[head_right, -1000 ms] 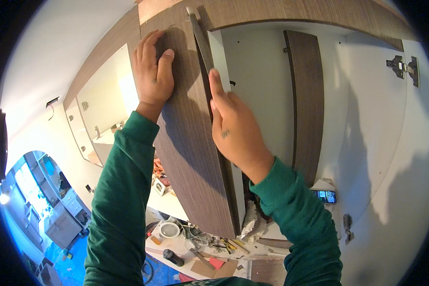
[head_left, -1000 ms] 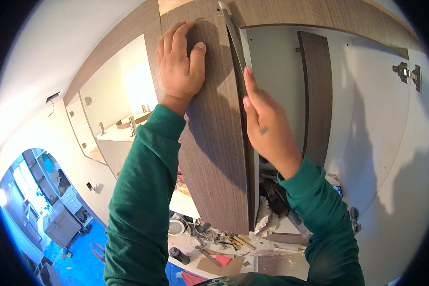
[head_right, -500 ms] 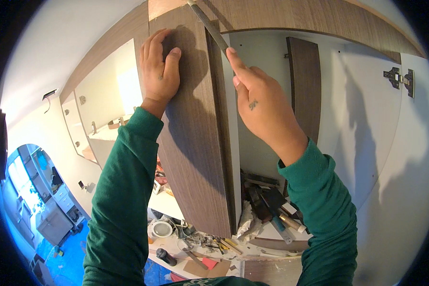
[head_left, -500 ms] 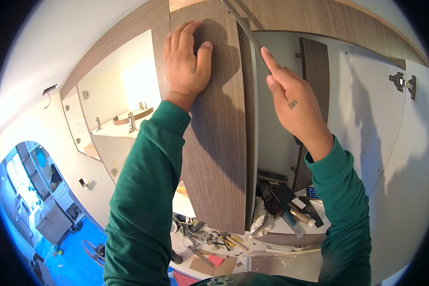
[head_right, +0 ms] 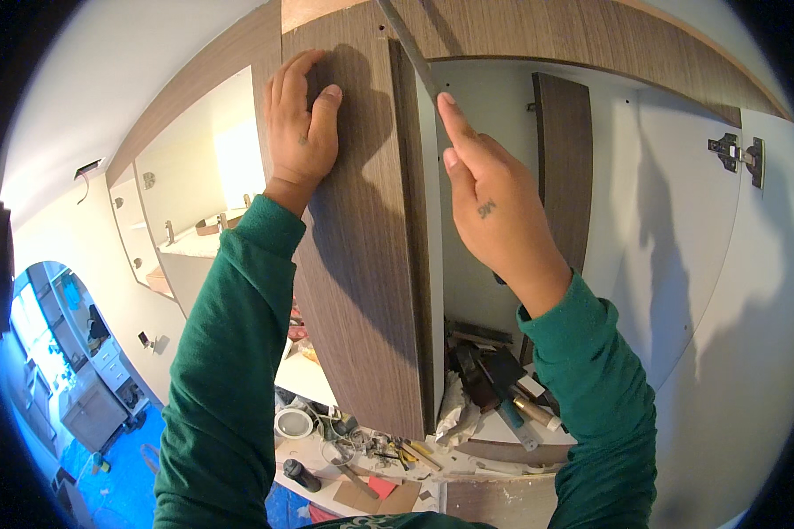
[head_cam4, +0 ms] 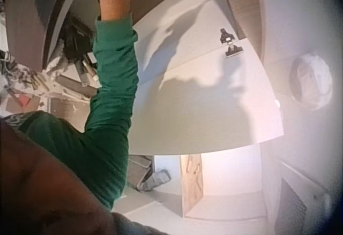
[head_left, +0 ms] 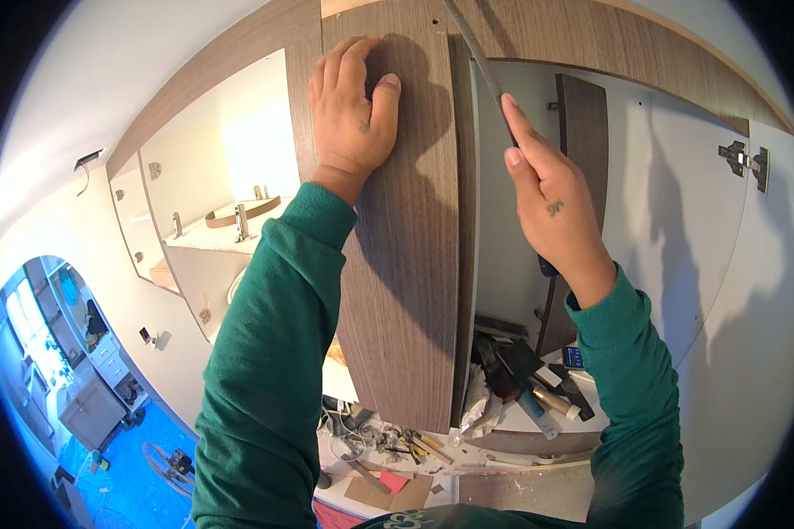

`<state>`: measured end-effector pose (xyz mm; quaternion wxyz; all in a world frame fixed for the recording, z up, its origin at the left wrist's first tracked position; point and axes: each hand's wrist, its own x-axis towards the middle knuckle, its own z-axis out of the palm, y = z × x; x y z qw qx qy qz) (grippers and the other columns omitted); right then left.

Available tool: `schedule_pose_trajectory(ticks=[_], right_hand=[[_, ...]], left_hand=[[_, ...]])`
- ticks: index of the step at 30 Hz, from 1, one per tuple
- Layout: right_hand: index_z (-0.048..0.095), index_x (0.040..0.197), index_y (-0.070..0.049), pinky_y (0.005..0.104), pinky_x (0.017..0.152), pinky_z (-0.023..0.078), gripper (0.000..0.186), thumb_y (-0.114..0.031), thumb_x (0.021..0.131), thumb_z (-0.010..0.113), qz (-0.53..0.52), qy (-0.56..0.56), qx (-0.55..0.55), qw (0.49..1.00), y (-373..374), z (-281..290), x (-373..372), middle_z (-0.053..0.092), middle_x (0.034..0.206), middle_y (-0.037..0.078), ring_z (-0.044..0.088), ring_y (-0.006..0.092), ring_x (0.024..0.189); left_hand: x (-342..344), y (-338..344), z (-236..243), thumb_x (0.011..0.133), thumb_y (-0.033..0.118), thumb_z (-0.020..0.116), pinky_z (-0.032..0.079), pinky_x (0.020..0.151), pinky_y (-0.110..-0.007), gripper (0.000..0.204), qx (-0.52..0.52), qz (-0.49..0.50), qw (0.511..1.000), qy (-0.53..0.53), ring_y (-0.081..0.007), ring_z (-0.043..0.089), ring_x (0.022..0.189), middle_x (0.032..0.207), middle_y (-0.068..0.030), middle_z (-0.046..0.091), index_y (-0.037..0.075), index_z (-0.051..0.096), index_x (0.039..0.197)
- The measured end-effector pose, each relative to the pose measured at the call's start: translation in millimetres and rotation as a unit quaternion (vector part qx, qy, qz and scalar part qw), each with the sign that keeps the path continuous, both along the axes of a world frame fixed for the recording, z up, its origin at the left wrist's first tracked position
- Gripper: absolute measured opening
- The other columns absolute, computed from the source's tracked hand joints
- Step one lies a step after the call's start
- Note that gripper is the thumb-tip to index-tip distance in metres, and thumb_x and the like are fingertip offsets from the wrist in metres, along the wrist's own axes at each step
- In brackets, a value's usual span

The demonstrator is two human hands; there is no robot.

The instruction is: The person applies edge banding to a wooden cabinet door using a utility knife to trim the excess and a plastic scraper to press the edge into place. The person repeatedly trims and presses the edge along the door's perimeter.

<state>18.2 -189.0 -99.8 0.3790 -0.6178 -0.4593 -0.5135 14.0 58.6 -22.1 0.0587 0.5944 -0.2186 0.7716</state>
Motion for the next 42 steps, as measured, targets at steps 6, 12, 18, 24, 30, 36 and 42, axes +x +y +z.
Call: schedule_pose_trajectory(ticks=[6,12,18,24,30,36,42], right_hand=[[0.042,0.155,-0.007,0.0409,0.097,0.053,0.052,-0.007,0.104,0.053,0.073,0.113,-0.007,0.991,18.7,-20.9,6.6,0.060,0.136,0.030,0.067,0.0420,0.115],[0.031,0.160,-0.006,0.0335,0.079,0.057,0.055,-0.011,0.108,0.046,0.097,0.203,-0.011,0.974,-10.2,-71.9,-11.7,0.067,0.112,0.017,0.071,0.0256,0.087],[0.023,0.164,-0.009,0.0221,0.050,0.046,0.058,-0.015,0.110,0.043,0.211,0.280,0.024,0.936,-32.2,-84.2,-42.0,0.047,0.081,-0.002,0.046,0.0034,0.055],[0.029,0.161,-0.006,0.0247,0.050,0.049,0.055,-0.018,0.110,0.045,0.218,0.249,0.047,0.942,-37.9,-81.8,-38.5,0.050,0.086,0.000,0.053,0.0071,0.061],[0.038,0.155,-0.001,0.0275,0.058,0.049,0.050,-0.013,0.108,0.048,0.189,0.261,0.029,0.946,-40.3,-50.4,-38.8,0.054,0.075,0.005,0.053,0.0089,0.060],[0.048,0.145,0.006,0.0387,0.070,0.053,0.044,-0.013,0.106,0.051,0.119,0.088,0.050,0.988,-17.4,-10.3,-3.1,0.068,0.088,0.022,0.068,0.0327,0.072],[0.053,0.140,0.008,0.0406,0.076,0.056,0.040,-0.010,0.104,0.052,0.104,0.045,0.059,0.992,10.8,6.2,16.1,0.069,0.097,0.029,0.072,0.0376,0.083]], left_hand=[[3.2,-2.3,1.3,0.090,0.026,0.056,0.036,0.112,-0.045,0.047,0.006,0.000,1.000,-0.016,-0.0348,0.052,0.126,0.135,-0.0154,0.060,0.004,0.061,0.131],[1.7,-5.7,3.6,0.094,0.032,0.057,0.033,0.114,-0.046,0.049,0.049,0.067,0.996,-0.032,-0.0335,0.052,0.126,0.136,-0.0133,0.061,0.007,0.060,0.137],[-6.4,-15.2,23.3,0.093,0.049,0.061,0.030,0.113,-0.047,0.052,0.035,0.092,0.995,0.029,-0.0339,0.053,0.122,0.124,-0.0124,0.063,0.012,0.069,0.129],[0.8,-57.7,64.4,0.086,0.038,0.071,0.050,0.090,-0.043,0.033,-0.004,0.055,0.995,0.081,-0.0346,0.065,0.099,0.101,-0.0154,0.070,0.005,0.076,0.091],[17.6,-59.1,56.9,0.080,0.027,0.072,0.053,0.083,-0.041,0.023,0.009,0.056,0.998,-0.011,-0.0327,0.066,0.091,0.094,-0.0134,0.070,0.004,0.074,0.084],[18.0,-58.5,55.5,0.079,0.021,0.069,0.050,0.082,-0.044,0.016,0.019,-0.019,1.000,-0.014,-0.0334,0.061,0.088,0.087,-0.0085,0.067,0.008,0.075,0.083],[17.3,-60.2,50.1,0.084,0.011,0.059,0.051,0.084,-0.042,0.017,-0.005,-0.127,0.992,-0.010,-0.0340,0.063,0.091,0.086,-0.0117,0.068,0.005,0.075,0.085]])
